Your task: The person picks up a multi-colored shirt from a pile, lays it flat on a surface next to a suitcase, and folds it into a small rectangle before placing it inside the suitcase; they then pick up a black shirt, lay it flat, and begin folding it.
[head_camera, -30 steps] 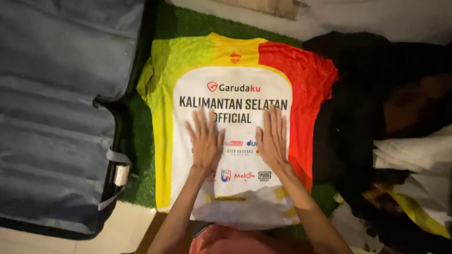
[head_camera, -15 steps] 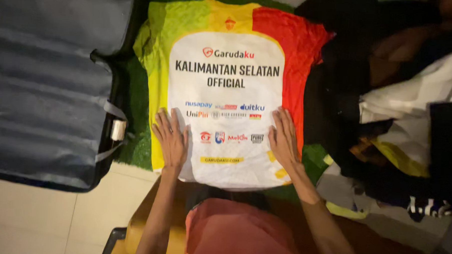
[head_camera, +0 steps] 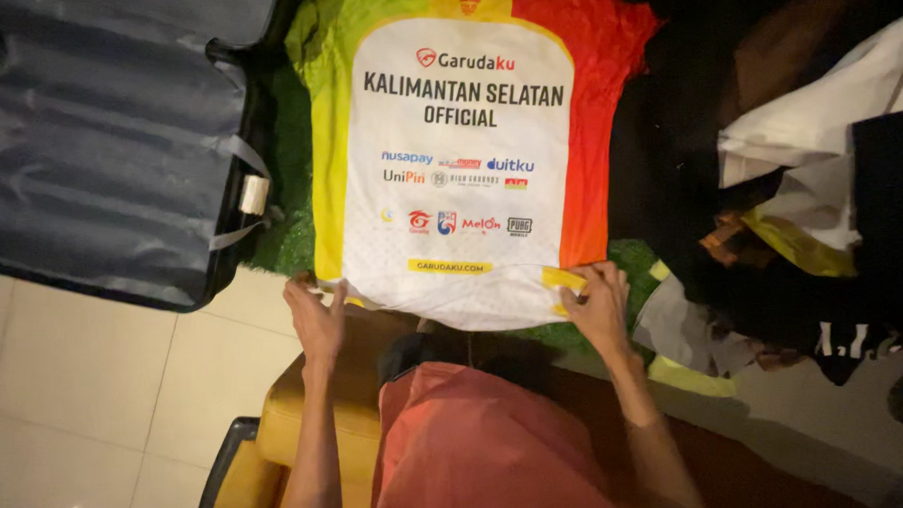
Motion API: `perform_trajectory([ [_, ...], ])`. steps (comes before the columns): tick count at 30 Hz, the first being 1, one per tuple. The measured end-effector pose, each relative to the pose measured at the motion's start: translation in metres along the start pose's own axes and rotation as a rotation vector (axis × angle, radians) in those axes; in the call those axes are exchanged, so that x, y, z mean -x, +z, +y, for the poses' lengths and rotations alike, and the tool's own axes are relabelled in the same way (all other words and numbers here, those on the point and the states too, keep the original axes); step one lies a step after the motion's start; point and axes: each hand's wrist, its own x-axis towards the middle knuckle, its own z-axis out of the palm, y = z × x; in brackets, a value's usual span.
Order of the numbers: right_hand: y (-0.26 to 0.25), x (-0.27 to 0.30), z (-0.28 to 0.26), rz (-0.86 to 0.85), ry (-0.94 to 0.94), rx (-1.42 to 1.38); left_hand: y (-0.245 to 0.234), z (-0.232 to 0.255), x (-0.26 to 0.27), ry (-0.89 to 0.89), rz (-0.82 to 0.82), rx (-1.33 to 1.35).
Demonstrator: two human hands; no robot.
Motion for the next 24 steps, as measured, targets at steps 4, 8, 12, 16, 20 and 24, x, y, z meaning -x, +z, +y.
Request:
perform_trajectory([
  [4, -0.007, 0.019, 0.010, -0.015, -0.071, -0.362, 0.015, -0.057, 0.002, -0.143, -0.167, 0.356],
  [8, -0.013, 0.035, 0.020, -0.212, -0.018, -0.705, 0.036, -0.101, 0.002, -0.144, -0.236, 0.642],
  [12, -0.026, 0.046, 0.033, -0.312, -0.187, -0.813, 0.023, -0.114, -0.001, -0.142, -0.501, 0.498],
  [16, -0.042, 0.059, 0.044, -0.438, 0.011, -0.655, -0.015, -0.087, 0.011, -0.050, -0.474, 0.417],
  [20, -0.053, 0.066, 0.053, -0.528, 0.093, -0.533, -0.058, -0.061, 0.022, -0.283, -0.599, 0.464],
  [24, -0.055, 0.067, 0.060, -0.530, 0.052, -0.553, -0.078, -0.066, 0.029, -0.324, -0.739, 0.256],
])
